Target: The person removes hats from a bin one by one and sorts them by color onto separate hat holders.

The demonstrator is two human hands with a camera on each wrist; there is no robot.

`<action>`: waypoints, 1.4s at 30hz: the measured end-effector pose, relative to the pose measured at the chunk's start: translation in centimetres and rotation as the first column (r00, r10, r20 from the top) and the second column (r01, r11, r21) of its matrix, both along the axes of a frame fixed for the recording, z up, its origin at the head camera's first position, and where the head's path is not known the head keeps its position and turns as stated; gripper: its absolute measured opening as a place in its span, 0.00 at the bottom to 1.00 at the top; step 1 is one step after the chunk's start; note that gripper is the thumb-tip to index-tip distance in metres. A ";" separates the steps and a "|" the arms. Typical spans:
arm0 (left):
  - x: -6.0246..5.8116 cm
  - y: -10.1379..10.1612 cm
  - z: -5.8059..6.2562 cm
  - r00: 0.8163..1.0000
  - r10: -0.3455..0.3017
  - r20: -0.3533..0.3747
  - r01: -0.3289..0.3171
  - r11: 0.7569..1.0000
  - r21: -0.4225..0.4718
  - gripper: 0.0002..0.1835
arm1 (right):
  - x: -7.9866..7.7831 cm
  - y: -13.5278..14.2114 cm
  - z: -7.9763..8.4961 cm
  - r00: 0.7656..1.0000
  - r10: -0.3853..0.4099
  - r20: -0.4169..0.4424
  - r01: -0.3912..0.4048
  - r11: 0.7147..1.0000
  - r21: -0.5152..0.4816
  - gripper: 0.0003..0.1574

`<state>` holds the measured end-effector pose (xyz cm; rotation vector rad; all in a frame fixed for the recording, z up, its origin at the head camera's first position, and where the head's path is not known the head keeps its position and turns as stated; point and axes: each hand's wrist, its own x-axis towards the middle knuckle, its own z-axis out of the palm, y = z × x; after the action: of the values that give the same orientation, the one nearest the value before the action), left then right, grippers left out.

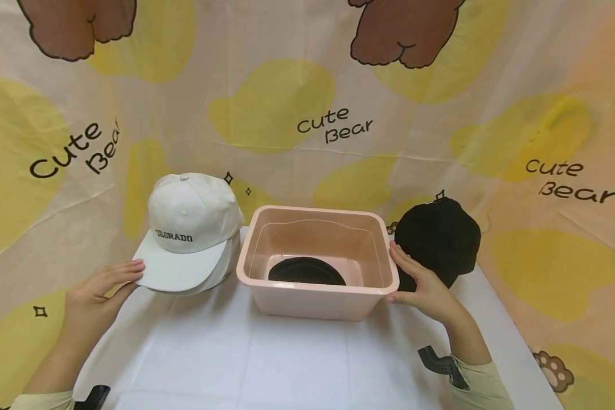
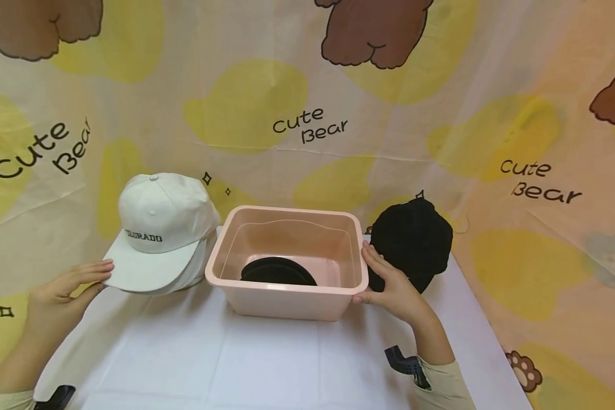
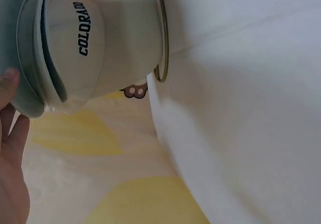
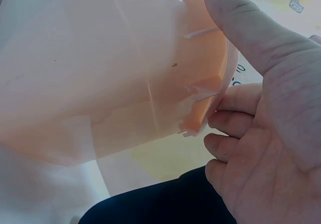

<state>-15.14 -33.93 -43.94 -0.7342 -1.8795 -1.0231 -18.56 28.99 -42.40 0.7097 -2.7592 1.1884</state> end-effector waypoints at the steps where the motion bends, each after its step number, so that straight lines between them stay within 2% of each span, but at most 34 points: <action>1: 0.1 0.0 -0.1 1.000 0.021 0.008 -0.020 1.000 -0.009 0.05 | 0.0 0.0 0.0 1.000 0.002 0.000 -0.002 1.000 0.000 0.70; 3: 0.3 0.0 -0.1 0.999 0.038 0.026 -0.037 0.999 -0.022 0.08 | 0.0 0.0 0.0 1.000 0.004 0.001 -0.004 1.000 -0.003 0.70; 8: 0.4 -0.8 -0.3 0.994 0.025 0.102 -0.018 0.998 -0.062 0.26 | 0.0 0.0 -0.1 1.000 0.007 0.011 -0.007 1.000 -0.013 0.70; 10: 0.4 -1.3 -0.4 0.988 0.036 0.149 -0.025 0.997 -0.079 0.25 | 0.0 0.0 -0.1 1.000 0.003 0.012 -0.003 1.000 -0.013 0.70; 12: 0.4 -1.6 -0.1 0.974 0.063 0.218 -0.045 0.995 -0.084 0.20 | 0.0 0.0 -0.1 1.000 0.000 0.010 0.000 1.000 -0.012 0.70; 17: 0.5 -1.2 1.3 0.931 0.103 0.349 -0.085 0.994 -0.068 0.32 | 0.0 0.1 -0.3 1.000 0.003 0.016 -0.002 1.000 -0.017 0.70; 25: -0.2 0.6 3.8 0.913 0.029 0.408 -0.059 0.996 0.061 0.29 | 0.0 0.1 -0.2 1.000 0.007 0.005 -0.007 1.000 -0.019 0.70; 28: -0.3 1.3 4.9 0.901 -0.008 0.434 -0.047 0.992 0.116 0.28 | 0.0 0.1 -0.2 1.000 0.010 -0.006 -0.010 1.000 -0.016 0.70; 31: -0.3 2.1 5.9 0.885 -0.141 0.444 0.038 0.972 0.233 0.27 | 0.0 0.1 -0.2 1.000 0.008 -0.011 -0.008 1.000 -0.013 0.70; 33: -0.5 2.7 6.5 0.865 -0.261 0.430 0.129 0.941 0.312 0.26 | -0.1 0.2 -0.3 1.000 0.007 -0.013 -0.007 1.000 -0.008 0.70; 34: -0.6 2.9 6.7 0.849 -0.332 0.411 0.187 0.916 0.355 0.26 | -0.1 0.2 -0.3 1.000 0.006 -0.014 -0.006 1.000 -0.006 0.70; 36: -0.8 3.5 6.9 0.814 -0.425 0.396 0.259 0.876 0.407 0.26 | -0.1 0.2 -0.3 1.000 0.006 -0.017 -0.006 1.000 -0.003 0.70; 38: -0.9 4.1 7.1 0.797 -0.453 0.400 0.287 0.866 0.410 0.27 | -0.1 0.2 -0.3 1.000 0.006 -0.018 -0.006 1.000 -0.001 0.70; 42: -0.9 5.7 7.3 0.792 -0.439 0.424 0.286 0.881 0.378 0.26 | -0.1 0.2 -0.3 1.000 0.005 -0.020 -0.006 1.000 -0.001 0.70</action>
<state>-16.07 -28.25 -36.62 -0.7161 -1.9755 -1.8553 -18.68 29.18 -42.71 0.7256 -2.7421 1.1766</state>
